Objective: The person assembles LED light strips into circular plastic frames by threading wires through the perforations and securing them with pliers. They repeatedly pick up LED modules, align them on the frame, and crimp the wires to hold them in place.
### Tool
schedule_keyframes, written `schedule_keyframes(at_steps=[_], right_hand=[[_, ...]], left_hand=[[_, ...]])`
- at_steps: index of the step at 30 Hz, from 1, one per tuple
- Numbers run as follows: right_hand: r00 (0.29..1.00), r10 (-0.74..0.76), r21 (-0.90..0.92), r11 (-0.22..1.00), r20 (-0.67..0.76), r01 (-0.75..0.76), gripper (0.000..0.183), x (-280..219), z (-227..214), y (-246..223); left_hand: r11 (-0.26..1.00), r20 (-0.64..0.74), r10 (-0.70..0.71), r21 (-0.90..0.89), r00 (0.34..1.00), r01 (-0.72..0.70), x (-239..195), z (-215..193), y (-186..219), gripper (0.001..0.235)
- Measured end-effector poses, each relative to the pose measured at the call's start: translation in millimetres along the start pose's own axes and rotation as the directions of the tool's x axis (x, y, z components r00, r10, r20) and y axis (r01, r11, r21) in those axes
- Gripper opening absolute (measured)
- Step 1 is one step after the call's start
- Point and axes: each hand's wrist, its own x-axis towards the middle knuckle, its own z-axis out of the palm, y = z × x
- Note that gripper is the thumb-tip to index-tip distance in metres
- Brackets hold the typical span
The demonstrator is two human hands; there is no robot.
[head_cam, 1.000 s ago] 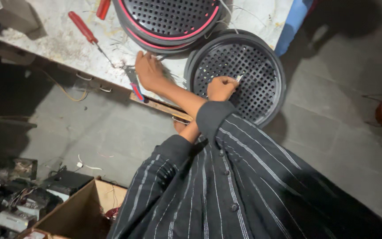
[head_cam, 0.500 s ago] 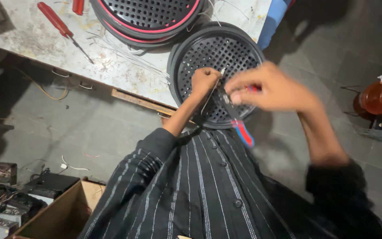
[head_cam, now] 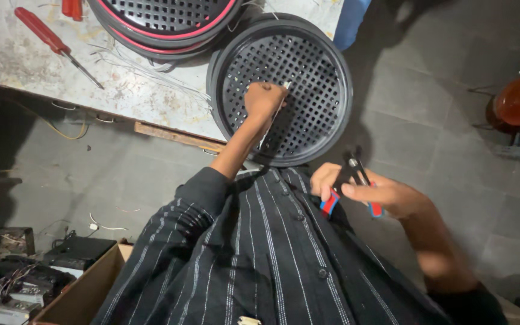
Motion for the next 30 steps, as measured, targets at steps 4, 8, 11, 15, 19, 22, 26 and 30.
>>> schedule_keyframes(at_steps=[4,8,11,15,19,22,26,30], right_hand=[[0.943,0.269,0.271,0.939,-0.194,-0.212,0.039,21,-10,24],[0.785,0.207,-0.559,0.598,-0.584,-0.574,0.031,60,-47,61],[0.798,0.001,-0.722,0.425,-0.603,-0.546,0.028,81,-58,88],[0.773,-0.061,-0.736,0.358,-0.632,-0.574,0.027,89,-62,103],[0.764,-0.041,-0.725,0.352,-0.644,-0.592,0.029,80,-58,108],[0.719,0.016,-0.654,0.403,-0.695,-0.641,0.03,72,-52,112],[0.672,-0.018,-0.586,0.508,-0.74,-0.631,0.027,59,-32,119],[0.549,0.053,-0.417,0.59,-0.834,-0.691,0.025,42,-6,128]], left_hand=[[0.99,0.079,0.004,-0.143,0.997,0.007,6,1,-8,0.018],[0.9,0.301,0.164,-0.436,0.939,-0.017,7,-3,-23,0.01],[0.887,0.308,0.249,-0.453,0.918,-0.089,-2,-1,-32,0.01],[0.851,0.307,0.328,-0.506,0.893,-0.139,-14,-2,-36,0.012],[0.837,0.322,0.419,-0.499,0.849,-0.224,-24,-8,-36,0.012],[0.855,0.377,0.455,-0.439,0.807,-0.277,-32,-6,-34,0.01],[0.887,0.397,0.451,-0.293,0.799,-0.356,-47,-2,-33,0.009],[0.917,0.541,0.397,-0.276,0.742,-0.289,-58,2,-38,0.008]])
